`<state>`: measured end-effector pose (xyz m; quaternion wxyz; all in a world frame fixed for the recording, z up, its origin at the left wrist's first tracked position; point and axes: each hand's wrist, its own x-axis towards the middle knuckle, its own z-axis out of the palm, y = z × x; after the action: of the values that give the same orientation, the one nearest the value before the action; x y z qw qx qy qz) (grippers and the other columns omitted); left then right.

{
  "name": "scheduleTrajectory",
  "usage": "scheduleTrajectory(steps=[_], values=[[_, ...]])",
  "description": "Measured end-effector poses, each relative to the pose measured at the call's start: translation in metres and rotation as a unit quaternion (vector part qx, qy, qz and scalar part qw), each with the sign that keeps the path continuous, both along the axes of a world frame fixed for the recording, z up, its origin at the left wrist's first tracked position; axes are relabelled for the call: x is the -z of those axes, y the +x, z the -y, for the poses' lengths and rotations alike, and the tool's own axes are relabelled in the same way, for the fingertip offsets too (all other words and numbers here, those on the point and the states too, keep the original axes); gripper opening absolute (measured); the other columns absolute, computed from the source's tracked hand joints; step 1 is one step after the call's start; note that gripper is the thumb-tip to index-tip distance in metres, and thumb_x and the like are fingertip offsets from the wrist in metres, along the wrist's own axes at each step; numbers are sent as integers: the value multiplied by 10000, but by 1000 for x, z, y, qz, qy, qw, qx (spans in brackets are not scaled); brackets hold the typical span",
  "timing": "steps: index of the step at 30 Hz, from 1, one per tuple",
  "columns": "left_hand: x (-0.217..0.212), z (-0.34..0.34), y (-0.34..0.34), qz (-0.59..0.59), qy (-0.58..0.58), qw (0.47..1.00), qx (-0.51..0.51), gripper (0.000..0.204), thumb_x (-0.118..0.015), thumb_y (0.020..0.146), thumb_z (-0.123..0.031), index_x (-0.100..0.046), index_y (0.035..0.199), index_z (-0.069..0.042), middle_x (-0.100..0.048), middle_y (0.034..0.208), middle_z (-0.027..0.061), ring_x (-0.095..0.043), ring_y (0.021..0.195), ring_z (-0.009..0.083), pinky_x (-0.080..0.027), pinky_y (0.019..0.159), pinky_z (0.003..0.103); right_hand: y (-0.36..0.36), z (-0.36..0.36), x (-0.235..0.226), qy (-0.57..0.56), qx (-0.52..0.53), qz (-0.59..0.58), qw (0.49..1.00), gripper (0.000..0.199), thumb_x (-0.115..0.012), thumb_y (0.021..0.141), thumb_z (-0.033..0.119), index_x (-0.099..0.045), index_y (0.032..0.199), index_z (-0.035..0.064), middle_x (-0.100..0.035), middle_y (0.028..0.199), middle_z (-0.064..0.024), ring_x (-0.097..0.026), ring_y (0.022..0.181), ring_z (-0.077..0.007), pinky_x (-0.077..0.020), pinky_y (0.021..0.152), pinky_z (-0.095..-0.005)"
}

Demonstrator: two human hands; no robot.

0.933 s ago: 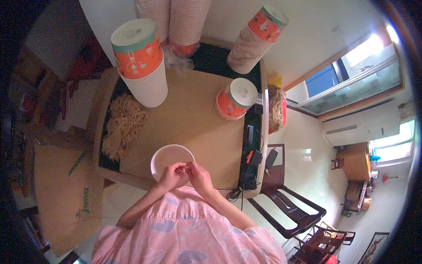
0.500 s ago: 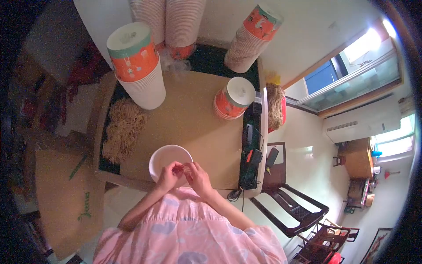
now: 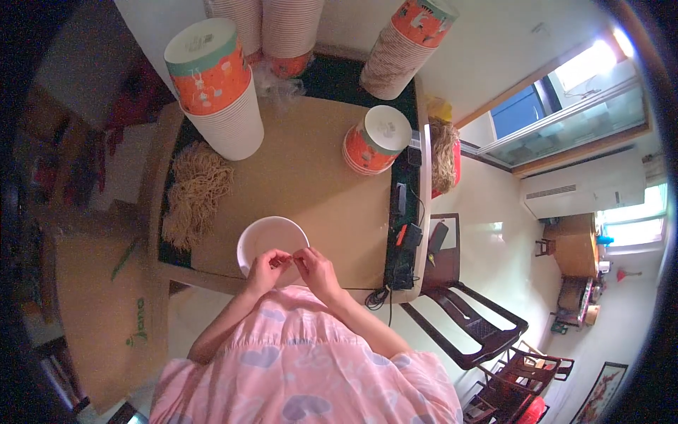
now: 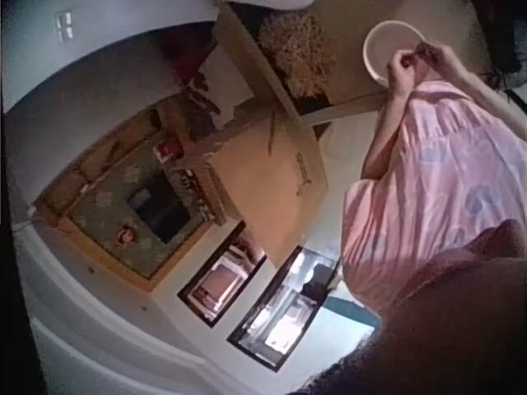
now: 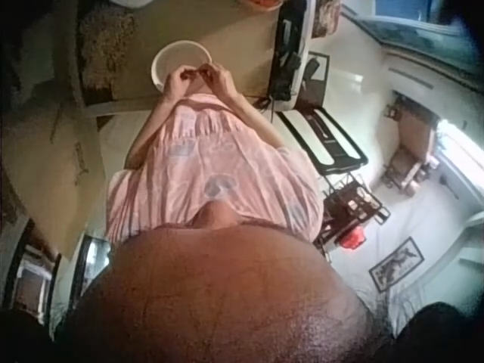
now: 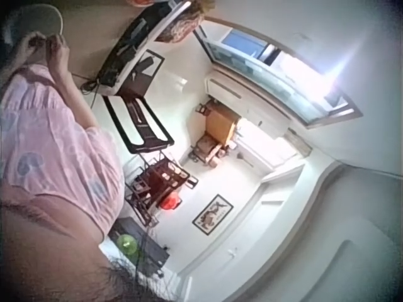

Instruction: Threading and tying twine through pre-punched holes in paper bowls for assembly.

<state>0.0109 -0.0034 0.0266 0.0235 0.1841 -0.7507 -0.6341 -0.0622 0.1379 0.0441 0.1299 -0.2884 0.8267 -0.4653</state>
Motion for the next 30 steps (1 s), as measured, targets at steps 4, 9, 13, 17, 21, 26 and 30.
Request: scheduleTrajectory(steps=[4,9,13,17,21,26,30], values=[[2,-1,0,15,25,1000,-7,77,-614,823,-31,-619,888,9,-638,747,33,-589,685,90,-468,610,224,2,1,1,-23,25,-2,999,109,-627,777,29,-600,882,24,-608,773,-120,-608,646,-234,-491,577,-307],[3,-1,0,6,21,1000,-23,63,-590,839,-33,-622,880,4,-641,743,28,-562,630,74,-442,553,215,1,0,-1,-19,20,21,999,103,-638,776,33,-578,857,12,-600,746,-120,-590,608,-214,-478,551,-299],[2,0,-1,69,72,995,-21,95,-552,848,-3,-613,920,-2,-641,752,30,-582,655,83,-450,560,210,1,0,1,-18,34,25,999,107,-638,778,35,-548,830,11,-588,724,-126,-571,585,-203,-466,538,-294],[10,-4,2,13,81,996,-21,165,-508,852,33,-586,992,-5,-642,768,41,-598,676,98,-459,575,212,1,1,-3,-7,38,28,999,112,-636,778,39,-536,820,13,-588,726,-134,-579,595,-216,-466,538,-300],[9,-6,-1,6,85,996,-20,121,-513,856,24,-585,952,4,-638,762,45,-594,677,95,-466,603,222,1,1,-4,-8,31,29,999,109,-633,774,36,-535,817,15,-590,734,-139,-595,625,-239,-471,550,-311],[4,-5,-4,9,38,999,-20,64,-532,865,-8,-591,873,15,-629,743,42,-587,681,90,-472,637,233,1,0,-4,2,23,33,999,93,-629,779,43,-560,837,22,-596,764,-135,-606,650,-253,-483,569,-319],[4,-4,-3,11,16,999,-27,68,-535,868,-20,-591,852,14,-624,731,44,-585,687,95,-472,644,242,0,0,-5,10,4,9,1000,72,-619,789,51,-588,851,33,-603,793,-127,-611,660,-256,-489,575,-321]])
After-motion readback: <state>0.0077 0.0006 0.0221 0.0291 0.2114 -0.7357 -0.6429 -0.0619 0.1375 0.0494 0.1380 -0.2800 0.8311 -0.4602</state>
